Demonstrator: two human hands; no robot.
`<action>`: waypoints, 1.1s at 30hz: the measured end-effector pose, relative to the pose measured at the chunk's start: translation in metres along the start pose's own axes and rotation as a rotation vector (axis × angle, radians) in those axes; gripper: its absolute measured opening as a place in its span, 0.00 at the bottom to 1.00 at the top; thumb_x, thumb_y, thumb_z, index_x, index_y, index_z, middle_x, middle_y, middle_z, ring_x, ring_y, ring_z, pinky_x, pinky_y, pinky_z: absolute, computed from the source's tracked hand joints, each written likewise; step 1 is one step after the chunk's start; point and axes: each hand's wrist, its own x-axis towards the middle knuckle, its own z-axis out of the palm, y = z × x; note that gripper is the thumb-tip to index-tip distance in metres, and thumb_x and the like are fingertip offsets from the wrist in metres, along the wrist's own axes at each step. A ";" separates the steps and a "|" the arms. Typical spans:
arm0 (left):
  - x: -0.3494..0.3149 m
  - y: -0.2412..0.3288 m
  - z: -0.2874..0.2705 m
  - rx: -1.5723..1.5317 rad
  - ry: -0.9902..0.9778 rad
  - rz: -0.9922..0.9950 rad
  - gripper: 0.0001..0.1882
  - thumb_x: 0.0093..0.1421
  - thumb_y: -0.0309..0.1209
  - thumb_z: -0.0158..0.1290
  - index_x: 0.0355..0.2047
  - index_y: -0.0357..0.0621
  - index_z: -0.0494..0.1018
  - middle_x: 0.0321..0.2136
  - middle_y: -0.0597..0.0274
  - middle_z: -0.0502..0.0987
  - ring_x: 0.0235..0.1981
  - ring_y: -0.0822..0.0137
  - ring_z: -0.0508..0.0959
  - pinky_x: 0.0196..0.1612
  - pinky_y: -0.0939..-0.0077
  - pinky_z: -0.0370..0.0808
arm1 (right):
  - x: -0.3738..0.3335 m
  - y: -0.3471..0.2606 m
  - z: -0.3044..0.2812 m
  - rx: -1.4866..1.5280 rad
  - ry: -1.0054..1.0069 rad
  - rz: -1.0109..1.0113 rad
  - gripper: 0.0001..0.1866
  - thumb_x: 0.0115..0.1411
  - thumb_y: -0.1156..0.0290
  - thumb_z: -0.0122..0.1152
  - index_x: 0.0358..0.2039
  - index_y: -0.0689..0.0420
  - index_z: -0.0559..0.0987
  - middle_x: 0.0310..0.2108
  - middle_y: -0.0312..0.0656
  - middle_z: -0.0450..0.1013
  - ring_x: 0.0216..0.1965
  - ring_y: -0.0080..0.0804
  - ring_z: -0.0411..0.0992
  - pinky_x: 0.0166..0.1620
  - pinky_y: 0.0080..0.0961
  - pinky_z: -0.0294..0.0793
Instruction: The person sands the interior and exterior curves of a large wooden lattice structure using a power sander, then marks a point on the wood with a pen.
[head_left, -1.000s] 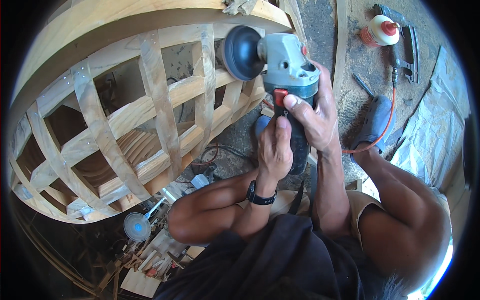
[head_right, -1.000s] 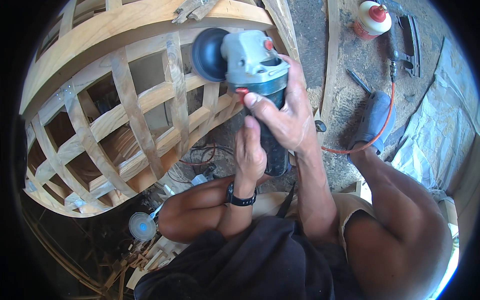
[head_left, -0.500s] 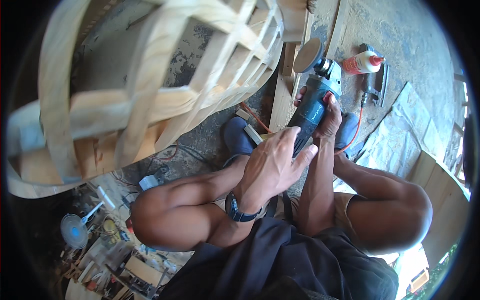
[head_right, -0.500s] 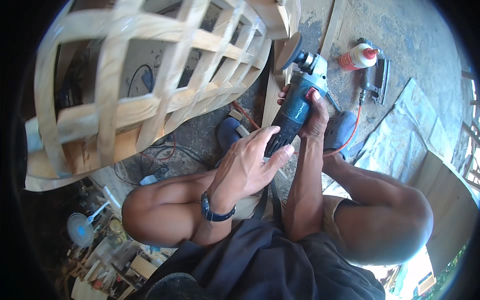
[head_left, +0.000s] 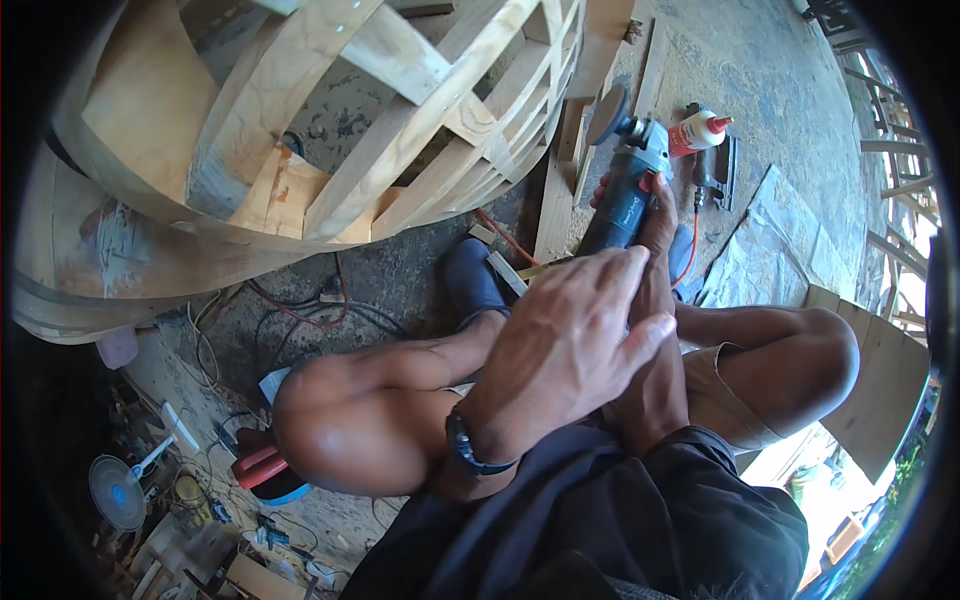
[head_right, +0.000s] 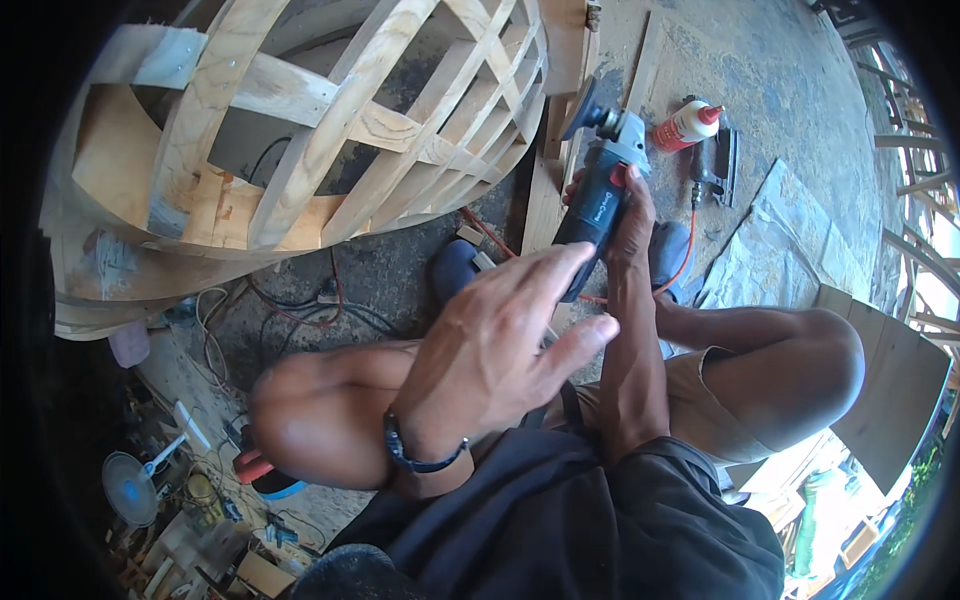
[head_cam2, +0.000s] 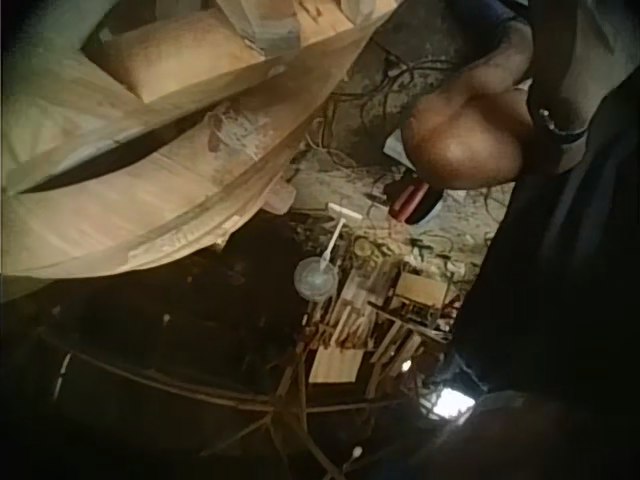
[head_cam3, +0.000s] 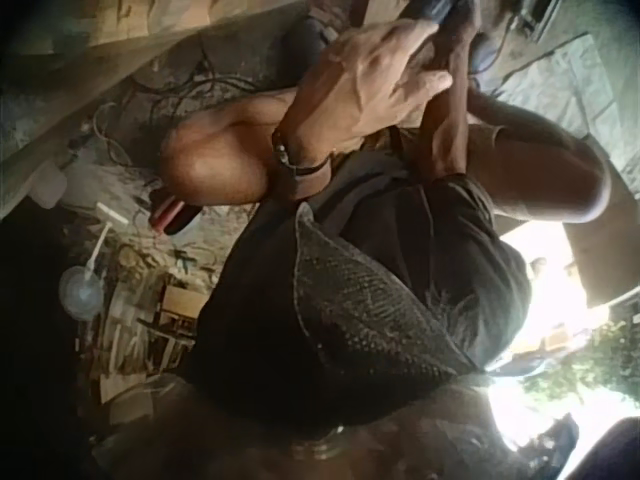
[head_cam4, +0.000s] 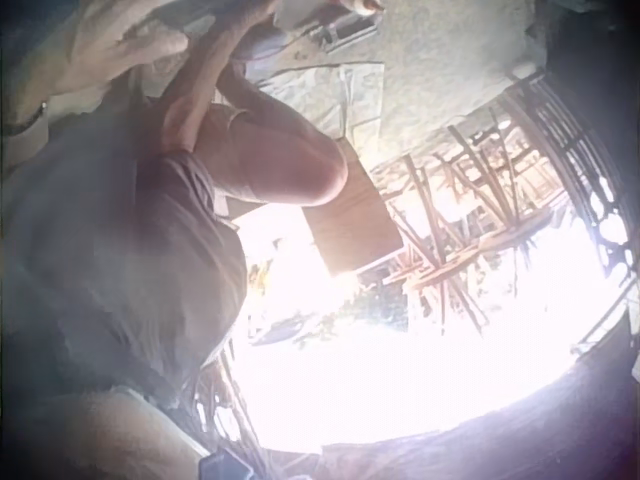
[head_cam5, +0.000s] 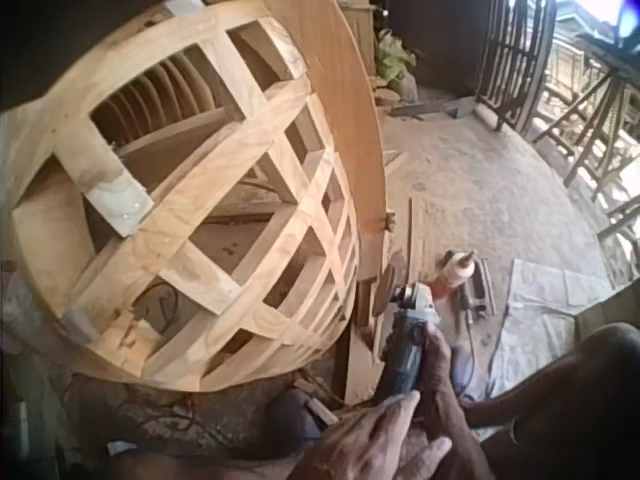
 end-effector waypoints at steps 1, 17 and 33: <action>-0.004 -0.002 -0.005 0.033 0.054 0.006 0.28 0.64 0.44 0.54 0.53 0.30 0.69 0.46 0.39 0.77 0.45 0.46 0.79 0.50 0.60 0.75 | 0.000 0.000 0.003 -0.028 -0.003 0.017 0.36 0.61 0.44 0.54 0.51 0.69 0.70 0.38 0.53 0.76 0.36 0.43 0.79 0.42 0.38 0.81; 0.042 0.022 -0.171 1.590 1.031 0.321 0.23 0.63 0.40 0.58 0.53 0.39 0.72 0.56 0.45 0.68 0.59 0.49 0.68 0.58 0.56 0.68 | 0.024 0.017 0.018 -0.194 0.130 -0.096 0.39 0.53 0.54 0.69 0.56 0.66 0.63 0.43 0.46 0.72 0.41 0.31 0.74 0.47 0.29 0.74; 0.040 0.015 -0.181 2.086 0.811 0.344 0.09 0.62 0.29 0.59 0.42 0.54 0.77 0.55 0.47 0.70 0.57 0.40 0.69 0.55 0.43 0.73 | 0.028 -0.007 0.018 -0.251 0.094 -0.048 0.42 0.51 0.54 0.70 0.57 0.67 0.61 0.45 0.54 0.73 0.46 0.38 0.74 0.52 0.33 0.72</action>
